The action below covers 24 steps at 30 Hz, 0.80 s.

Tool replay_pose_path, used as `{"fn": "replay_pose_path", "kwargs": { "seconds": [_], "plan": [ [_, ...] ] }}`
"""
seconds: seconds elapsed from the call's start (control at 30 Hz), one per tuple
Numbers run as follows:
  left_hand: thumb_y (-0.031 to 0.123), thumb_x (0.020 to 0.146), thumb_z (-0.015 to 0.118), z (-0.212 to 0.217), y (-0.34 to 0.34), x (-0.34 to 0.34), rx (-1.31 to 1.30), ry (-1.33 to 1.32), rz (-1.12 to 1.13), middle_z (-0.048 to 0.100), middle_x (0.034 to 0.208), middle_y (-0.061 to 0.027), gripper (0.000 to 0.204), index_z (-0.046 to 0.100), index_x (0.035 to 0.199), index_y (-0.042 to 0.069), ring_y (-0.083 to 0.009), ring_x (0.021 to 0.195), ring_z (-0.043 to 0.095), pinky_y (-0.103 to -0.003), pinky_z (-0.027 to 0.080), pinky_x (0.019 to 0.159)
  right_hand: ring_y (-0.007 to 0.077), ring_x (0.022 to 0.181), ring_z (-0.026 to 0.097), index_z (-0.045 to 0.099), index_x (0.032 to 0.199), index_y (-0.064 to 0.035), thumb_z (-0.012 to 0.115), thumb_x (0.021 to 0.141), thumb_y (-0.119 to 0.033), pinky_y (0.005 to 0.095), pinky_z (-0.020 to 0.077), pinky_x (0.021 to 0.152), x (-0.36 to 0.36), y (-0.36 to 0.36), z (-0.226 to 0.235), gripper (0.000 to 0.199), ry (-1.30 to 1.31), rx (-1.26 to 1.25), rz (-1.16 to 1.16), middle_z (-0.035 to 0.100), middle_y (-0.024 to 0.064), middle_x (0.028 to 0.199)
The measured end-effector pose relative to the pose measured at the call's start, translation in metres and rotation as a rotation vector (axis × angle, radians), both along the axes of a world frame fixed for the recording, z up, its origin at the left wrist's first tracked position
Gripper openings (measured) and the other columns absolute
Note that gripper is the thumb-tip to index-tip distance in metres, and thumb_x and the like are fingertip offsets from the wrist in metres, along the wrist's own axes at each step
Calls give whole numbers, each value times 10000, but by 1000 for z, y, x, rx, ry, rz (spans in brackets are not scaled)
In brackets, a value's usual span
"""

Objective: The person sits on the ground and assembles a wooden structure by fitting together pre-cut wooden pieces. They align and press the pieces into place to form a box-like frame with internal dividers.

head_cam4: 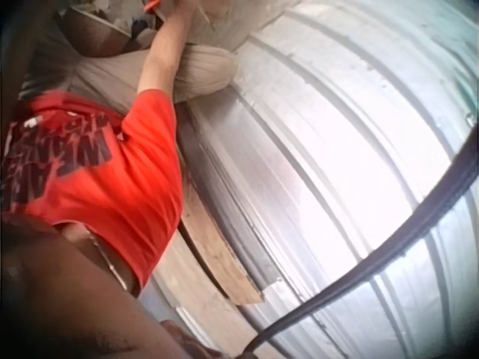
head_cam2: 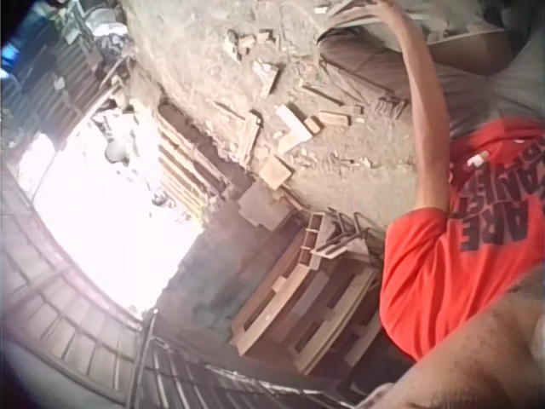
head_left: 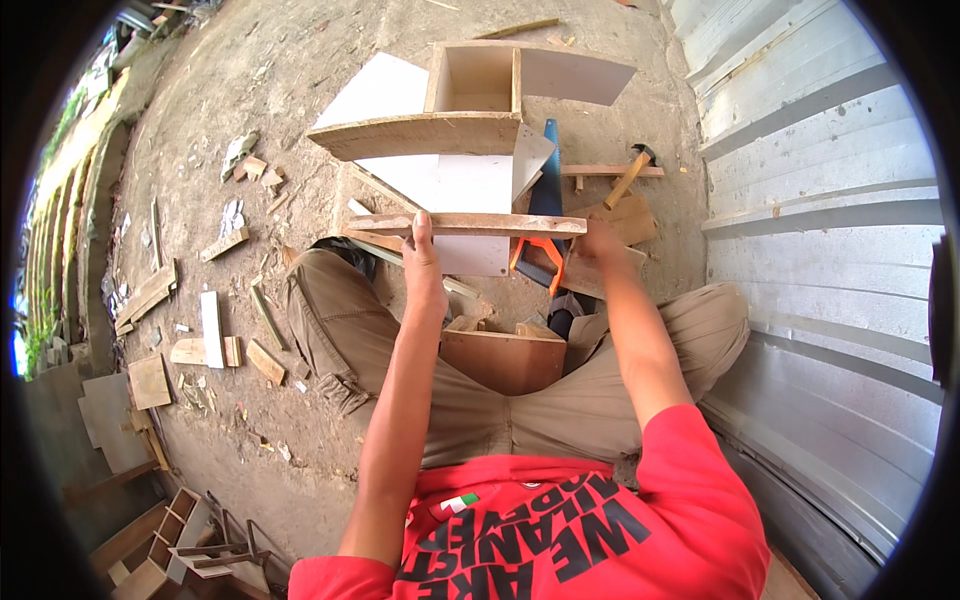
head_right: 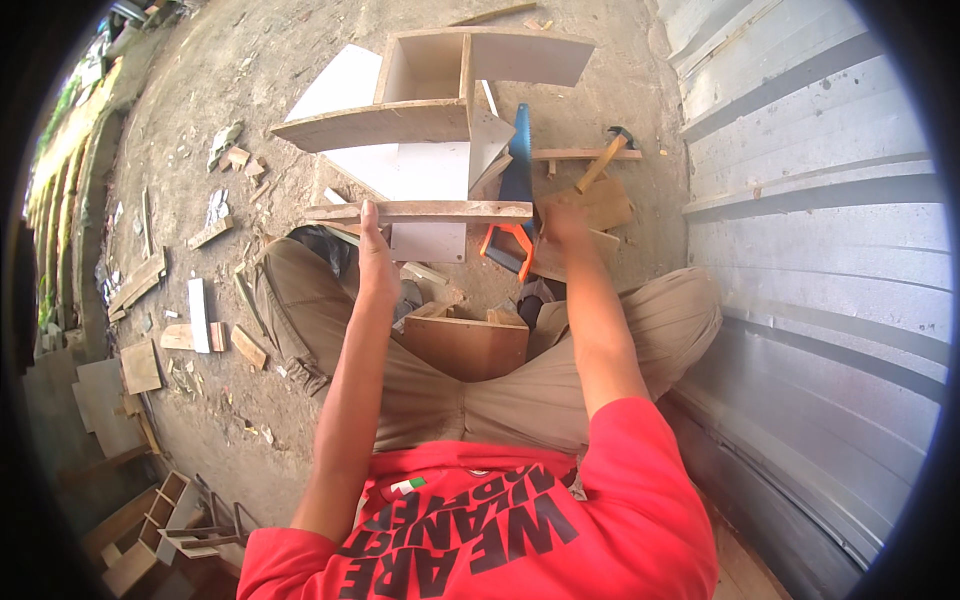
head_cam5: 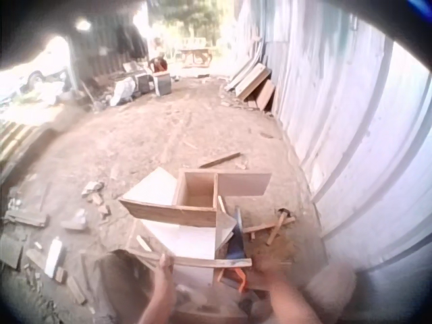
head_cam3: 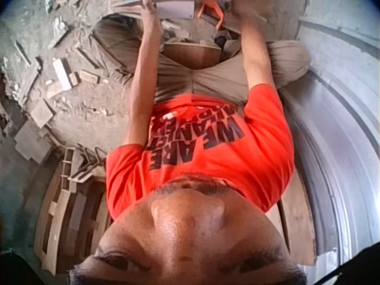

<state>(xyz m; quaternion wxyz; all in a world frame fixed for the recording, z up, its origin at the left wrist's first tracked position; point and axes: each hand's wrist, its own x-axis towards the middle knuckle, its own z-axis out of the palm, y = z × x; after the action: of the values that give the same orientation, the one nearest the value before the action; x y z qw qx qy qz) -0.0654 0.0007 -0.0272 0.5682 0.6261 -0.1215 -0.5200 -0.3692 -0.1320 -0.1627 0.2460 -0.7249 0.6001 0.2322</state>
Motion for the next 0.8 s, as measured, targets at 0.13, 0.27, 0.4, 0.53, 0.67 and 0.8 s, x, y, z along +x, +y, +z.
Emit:
{"fn": "replay_pose_path", "kwargs": {
  "seconds": [0.13,0.27,0.4,0.53,0.67,0.8],
  "plan": [
    [736,837,639,7,-5,-6,-12,7,-39,336,1567,-202,1139,254,1551,-63,-313,1423,349,-459,273,1173,403,1103,655,661,1221,-42,835,748,-206,471,546,907,-51,-24,13,530,-35,101,111,698,209,1123],
    [742,811,673,2,-2,0,-46,-7,-13,323,1568,-217,1194,218,1557,-73,-329,1422,352,-464,286,1168,377,986,677,645,1061,30,828,772,-223,454,553,823,-53,-34,93,425,7,-68,178,700,223,1053],
    [737,819,674,7,-5,-8,-83,-17,-38,343,1553,-235,1177,252,1536,-96,-328,1420,362,-457,289,1169,304,863,731,603,1177,29,761,826,-248,421,565,751,-100,-23,170,474,-369,-439,-108,723,208,952],
    [720,837,673,-4,-4,-8,-78,-57,52,390,1518,-246,1125,315,1502,-114,-315,1397,394,-452,300,1163,171,673,698,526,1245,54,731,874,-156,315,550,610,-57,16,271,473,-771,-520,-537,688,122,822],
    [708,847,674,5,-3,-10,-104,-84,39,437,1477,-241,1088,361,1469,-128,-301,1356,437,-432,329,1142,145,634,686,539,1215,82,715,890,-113,267,545,580,-11,30,316,418,-898,-697,-525,685,98,797],
    [680,852,693,4,-4,-8,-79,-82,56,462,1454,-233,1061,377,1451,-136,-292,1330,460,-412,350,1123,169,626,660,591,1138,67,740,861,-145,319,525,589,36,27,338,380,-804,-778,-436,661,92,752]
  ]
}}
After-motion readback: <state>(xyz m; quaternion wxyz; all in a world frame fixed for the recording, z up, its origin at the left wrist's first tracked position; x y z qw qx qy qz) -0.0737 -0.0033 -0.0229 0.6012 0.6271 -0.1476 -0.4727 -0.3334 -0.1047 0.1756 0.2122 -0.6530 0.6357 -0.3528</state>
